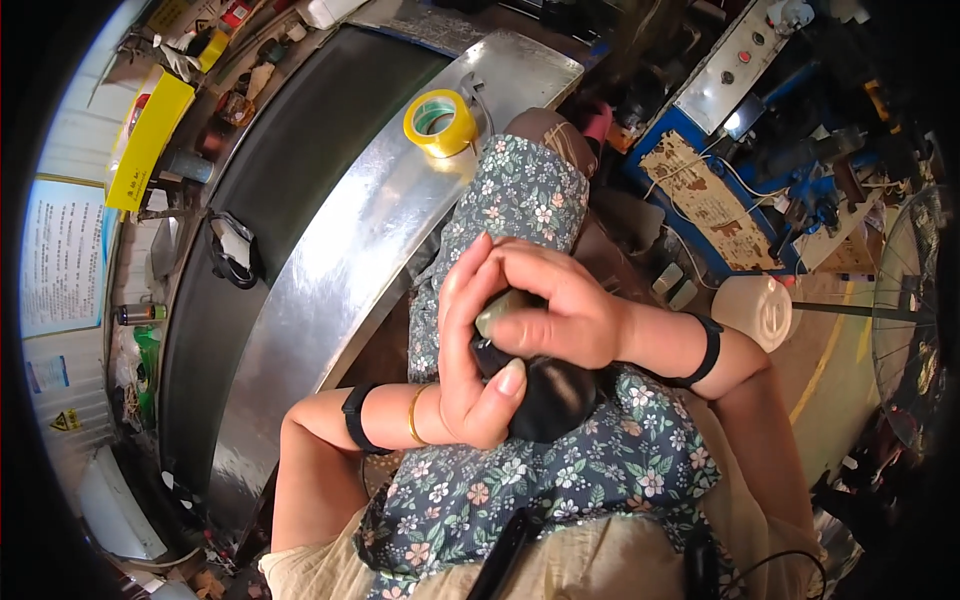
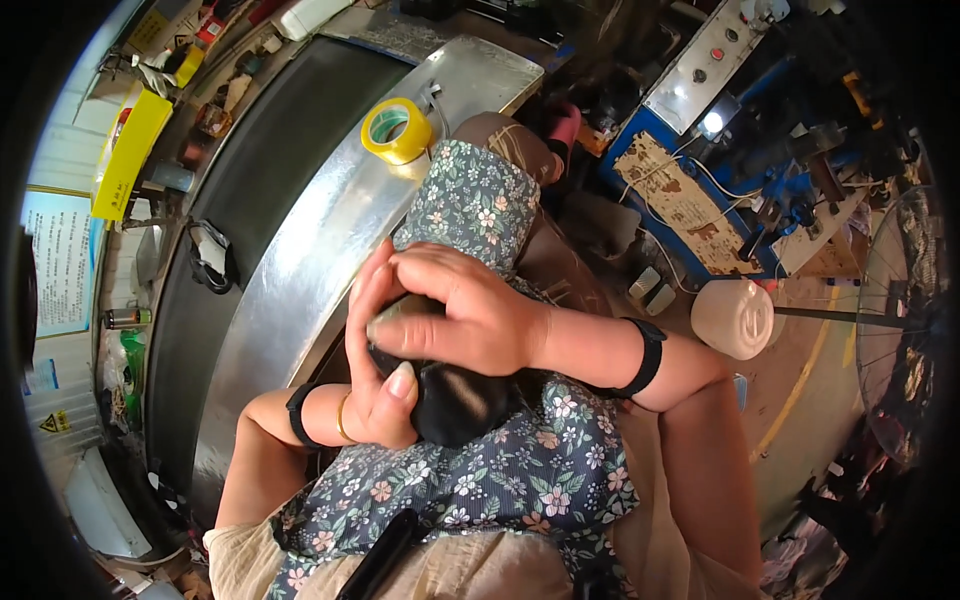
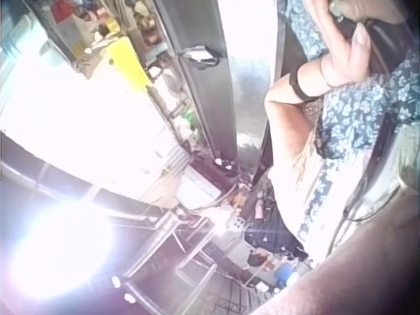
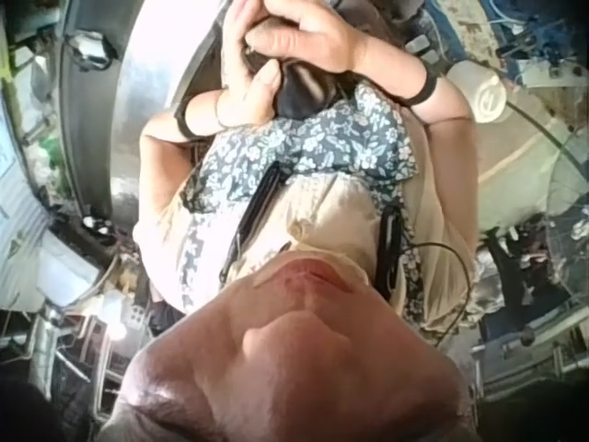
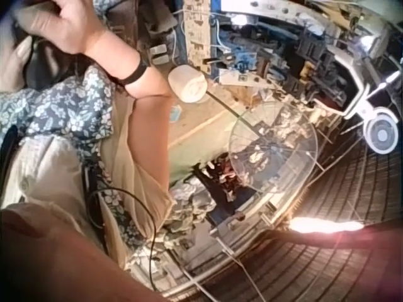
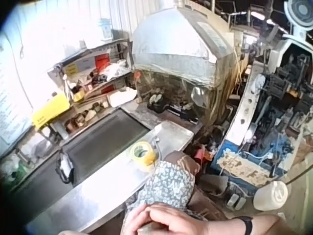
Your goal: Assembling and checking shoe components on a factory conveyor belt.
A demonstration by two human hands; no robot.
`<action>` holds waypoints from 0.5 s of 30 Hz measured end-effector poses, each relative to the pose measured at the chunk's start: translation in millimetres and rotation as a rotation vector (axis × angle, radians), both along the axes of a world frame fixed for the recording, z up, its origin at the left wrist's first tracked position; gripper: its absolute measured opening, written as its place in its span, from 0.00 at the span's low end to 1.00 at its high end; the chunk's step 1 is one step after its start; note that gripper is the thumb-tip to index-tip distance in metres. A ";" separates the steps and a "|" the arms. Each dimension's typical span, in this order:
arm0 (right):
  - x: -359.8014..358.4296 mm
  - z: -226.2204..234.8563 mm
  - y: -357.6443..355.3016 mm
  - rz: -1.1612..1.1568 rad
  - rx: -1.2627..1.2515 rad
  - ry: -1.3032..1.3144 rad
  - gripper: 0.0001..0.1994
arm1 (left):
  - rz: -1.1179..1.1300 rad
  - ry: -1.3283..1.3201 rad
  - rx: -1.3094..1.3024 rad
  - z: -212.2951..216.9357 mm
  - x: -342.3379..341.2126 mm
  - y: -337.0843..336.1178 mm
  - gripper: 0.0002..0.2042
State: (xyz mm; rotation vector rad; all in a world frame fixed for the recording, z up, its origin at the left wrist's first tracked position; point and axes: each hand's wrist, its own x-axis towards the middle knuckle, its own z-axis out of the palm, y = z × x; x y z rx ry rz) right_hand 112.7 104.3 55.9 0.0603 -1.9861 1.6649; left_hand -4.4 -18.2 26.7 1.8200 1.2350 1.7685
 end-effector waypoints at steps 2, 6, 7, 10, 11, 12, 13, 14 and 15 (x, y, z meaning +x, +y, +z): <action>0.5 2.5 5.9 -0.032 -0.159 -0.030 0.14 | 0.021 -0.116 -0.164 14.7 6.4 4.1 0.37; 27.7 -6.7 30.6 -0.152 -0.054 -0.141 0.27 | 0.001 -0.007 -0.200 17.5 2.6 27.2 0.33; 40.8 1.2 37.5 -0.153 -0.033 -0.175 0.31 | -0.049 -0.091 -0.241 24.2 9.5 34.0 0.33; 95.6 19.4 39.7 -0.078 -0.341 -0.395 0.49 | -0.324 -0.384 -0.396 30.3 32.7 62.2 0.31; 113.1 15.4 45.7 -0.127 -0.299 -0.503 0.47 | -0.403 -0.397 -0.402 29.5 36.3 70.8 0.30; 128.6 19.2 45.8 -0.160 -0.509 -0.608 0.42 | -0.423 -0.307 -0.364 26.6 37.4 76.1 0.29; 147.2 11.6 49.4 -0.202 -0.734 -0.688 0.36 | -0.438 -0.205 -0.335 22.2 39.2 81.7 0.29; 159.8 9.5 48.2 -0.249 -0.980 -0.649 0.34 | -0.487 -0.199 -0.313 21.1 34.6 86.2 0.27; 176.6 -7.0 50.3 -0.314 -1.039 -0.606 0.36 | -0.507 -0.146 -0.304 20.2 27.6 89.7 0.26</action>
